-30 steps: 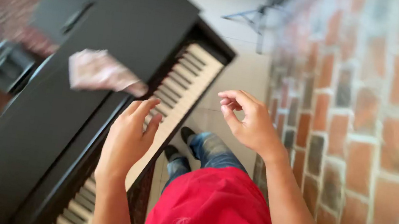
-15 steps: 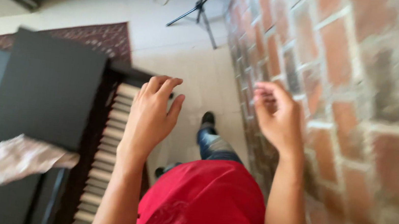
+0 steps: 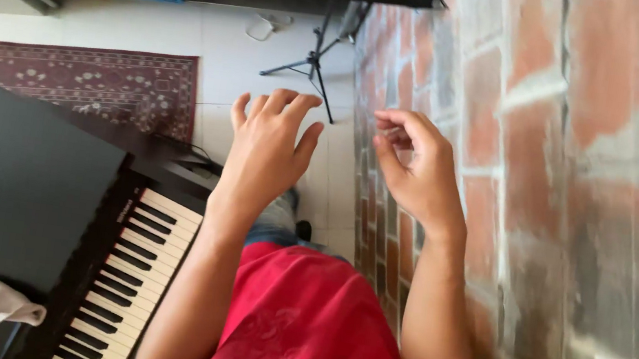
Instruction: The person cleans and sets up audio equipment, including a speaker, microphone, and mixer.
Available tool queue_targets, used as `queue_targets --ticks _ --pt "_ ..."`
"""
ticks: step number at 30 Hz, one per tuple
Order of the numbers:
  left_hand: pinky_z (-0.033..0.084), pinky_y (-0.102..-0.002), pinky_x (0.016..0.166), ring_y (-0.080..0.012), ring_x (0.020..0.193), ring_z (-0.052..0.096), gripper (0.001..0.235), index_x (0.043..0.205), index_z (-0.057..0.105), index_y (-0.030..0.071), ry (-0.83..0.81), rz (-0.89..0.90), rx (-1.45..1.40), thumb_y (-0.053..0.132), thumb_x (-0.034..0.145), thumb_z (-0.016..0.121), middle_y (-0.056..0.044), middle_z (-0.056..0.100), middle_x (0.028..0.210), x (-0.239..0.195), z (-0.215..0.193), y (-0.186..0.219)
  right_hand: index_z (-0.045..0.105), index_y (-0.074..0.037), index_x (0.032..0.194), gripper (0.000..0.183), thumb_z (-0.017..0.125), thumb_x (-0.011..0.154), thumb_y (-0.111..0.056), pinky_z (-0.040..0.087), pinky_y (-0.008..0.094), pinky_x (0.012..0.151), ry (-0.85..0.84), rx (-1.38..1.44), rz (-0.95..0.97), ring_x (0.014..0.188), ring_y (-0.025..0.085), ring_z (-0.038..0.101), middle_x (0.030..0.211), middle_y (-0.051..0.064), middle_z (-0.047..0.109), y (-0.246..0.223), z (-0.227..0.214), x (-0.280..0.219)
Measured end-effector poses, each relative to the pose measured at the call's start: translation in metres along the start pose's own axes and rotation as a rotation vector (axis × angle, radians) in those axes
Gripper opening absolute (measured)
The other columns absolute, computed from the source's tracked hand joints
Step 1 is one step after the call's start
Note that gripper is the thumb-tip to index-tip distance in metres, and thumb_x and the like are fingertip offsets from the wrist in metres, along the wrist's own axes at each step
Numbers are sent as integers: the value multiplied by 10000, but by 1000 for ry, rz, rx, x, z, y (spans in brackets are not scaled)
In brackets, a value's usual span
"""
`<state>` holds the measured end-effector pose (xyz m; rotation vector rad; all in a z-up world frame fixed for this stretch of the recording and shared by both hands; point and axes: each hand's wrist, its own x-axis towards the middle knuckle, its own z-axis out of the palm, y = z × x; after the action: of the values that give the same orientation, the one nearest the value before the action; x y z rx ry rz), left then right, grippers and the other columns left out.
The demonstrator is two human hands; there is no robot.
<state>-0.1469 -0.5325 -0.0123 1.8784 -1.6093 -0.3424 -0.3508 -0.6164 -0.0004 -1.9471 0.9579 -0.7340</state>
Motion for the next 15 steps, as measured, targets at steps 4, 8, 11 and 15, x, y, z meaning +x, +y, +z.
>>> queue_targets --ticks 4,8,11,15 --pt "304 -625 1104 -337 1115 602 296 1260 650 127 36 -19 -11 212 976 665 -89 669 1183 49 9 -22 662 9 1222 245 689 981 -30 566 291 838 -25 18 -17 927 141 685 1079 85 703 5 7 58" --pt "307 -631 1093 -357 1108 605 292 1249 655 128 37 -11 11 212 970 665 -105 677 1142 103 8 -47 670 -7 1210 250 691 963 -37 573 289 807 -41 16 7 905 141 695 1087 87 705 17 14 117" --pt "314 -630 1091 -355 1088 612 286 1241 658 136 37 -41 25 214 966 661 -105 684 1122 139 12 -62 667 -12 1207 249 694 961 -37 575 289 814 -63 28 -17 901 143 695 1095 89 708 25 16 159" --pt "337 -622 1072 -348 1082 622 269 1224 656 126 60 -72 58 227 975 670 -115 679 1092 170 9 -76 666 -15 1201 251 696 952 -32 576 286 813 -126 69 -44 899 144 692 1095 78 705 32 31 204"
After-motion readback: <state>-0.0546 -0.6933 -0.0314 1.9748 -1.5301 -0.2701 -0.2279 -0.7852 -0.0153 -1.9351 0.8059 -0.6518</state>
